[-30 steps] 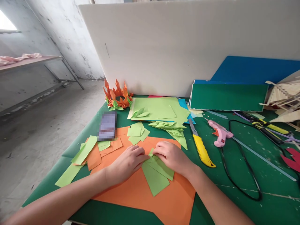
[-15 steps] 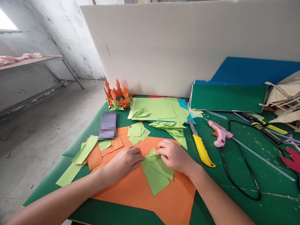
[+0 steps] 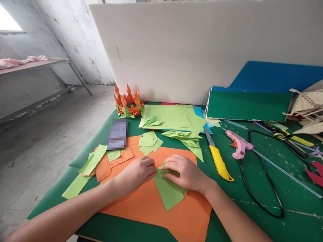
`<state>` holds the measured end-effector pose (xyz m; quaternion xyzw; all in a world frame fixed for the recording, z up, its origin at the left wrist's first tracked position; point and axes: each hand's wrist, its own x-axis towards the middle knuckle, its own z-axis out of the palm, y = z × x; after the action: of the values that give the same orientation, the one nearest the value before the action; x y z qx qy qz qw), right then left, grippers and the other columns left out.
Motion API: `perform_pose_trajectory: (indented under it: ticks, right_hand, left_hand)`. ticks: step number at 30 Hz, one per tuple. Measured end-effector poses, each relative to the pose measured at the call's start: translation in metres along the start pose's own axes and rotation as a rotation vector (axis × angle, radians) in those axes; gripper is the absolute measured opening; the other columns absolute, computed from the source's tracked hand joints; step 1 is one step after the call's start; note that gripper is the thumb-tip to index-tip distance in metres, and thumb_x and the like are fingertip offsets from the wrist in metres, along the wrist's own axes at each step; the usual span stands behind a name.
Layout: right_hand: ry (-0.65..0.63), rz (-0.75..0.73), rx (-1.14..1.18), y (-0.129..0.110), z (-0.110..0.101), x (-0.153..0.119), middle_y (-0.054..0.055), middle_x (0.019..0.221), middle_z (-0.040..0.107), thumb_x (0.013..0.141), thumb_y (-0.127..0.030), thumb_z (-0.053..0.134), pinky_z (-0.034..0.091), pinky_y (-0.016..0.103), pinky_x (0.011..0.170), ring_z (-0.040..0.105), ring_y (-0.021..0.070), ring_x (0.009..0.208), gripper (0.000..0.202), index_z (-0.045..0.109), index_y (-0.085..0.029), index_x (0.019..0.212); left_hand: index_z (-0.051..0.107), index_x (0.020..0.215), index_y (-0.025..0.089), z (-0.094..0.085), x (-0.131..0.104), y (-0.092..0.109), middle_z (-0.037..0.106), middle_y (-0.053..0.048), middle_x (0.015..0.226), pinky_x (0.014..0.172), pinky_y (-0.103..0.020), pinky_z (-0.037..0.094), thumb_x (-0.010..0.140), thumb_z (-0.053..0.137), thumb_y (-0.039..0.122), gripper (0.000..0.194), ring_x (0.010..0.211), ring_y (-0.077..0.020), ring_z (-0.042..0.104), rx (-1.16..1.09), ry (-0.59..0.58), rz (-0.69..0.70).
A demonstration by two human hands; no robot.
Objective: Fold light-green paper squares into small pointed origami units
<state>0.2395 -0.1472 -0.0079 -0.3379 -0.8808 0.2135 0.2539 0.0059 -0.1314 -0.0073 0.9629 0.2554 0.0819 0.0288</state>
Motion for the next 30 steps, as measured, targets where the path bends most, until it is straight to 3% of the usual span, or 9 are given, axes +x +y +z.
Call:
perform_pose_trajectory:
  ticks: [4,13,19,30]
  right_hand:
    - [-0.075,0.060,0.003,-0.002,0.006,0.001,0.005,0.091,0.064,0.095,-0.029,0.056,0.045,0.029,0.072,0.059,0.0183,0.084,0.012,0.066,-0.021,0.095]
    - [-0.049,0.188,0.003,-0.008,0.008,0.006,0.002,0.076,0.061,0.092,-0.022,0.054,0.042,0.027,0.065,0.057,0.0166,0.074,0.015,0.061,-0.021,0.079]
    - [-0.038,0.302,0.032,-0.011,0.011,0.008,0.001,0.076,0.062,0.087,-0.016,0.055,0.042,0.026,0.063,0.057,0.0168,0.075,0.012,0.061,-0.021,0.079]
    - [-0.032,0.356,0.057,-0.012,0.012,0.010,0.001,0.077,0.062,0.086,-0.012,0.053,0.042,0.025,0.061,0.057,0.0158,0.072,0.011,0.058,-0.022,0.082]
  left_hand:
    - [0.057,0.069,0.015,0.004,0.000,0.000,0.044,-0.002,0.066,0.057,-0.027,0.031,0.095,0.046,0.014,0.028,0.061,-0.0142,0.040,-0.010,0.016,0.001]
    - [0.061,0.074,0.015,0.005,0.004,0.005,0.055,-0.001,0.068,0.062,-0.025,0.038,0.093,0.047,0.014,0.023,0.062,-0.0134,0.050,-0.125,0.000,-0.144]
    - [0.065,0.078,0.017,-0.001,0.006,0.005,0.058,0.000,0.072,0.060,-0.022,0.039,0.084,0.057,0.012,0.012,0.062,-0.0113,0.050,-0.361,0.008,-0.319]
    - [0.067,0.080,0.017,-0.004,0.008,0.003,0.060,-0.002,0.078,0.062,-0.022,0.040,0.085,0.056,0.013,0.012,0.069,-0.0126,0.054,-0.454,0.029,-0.381]
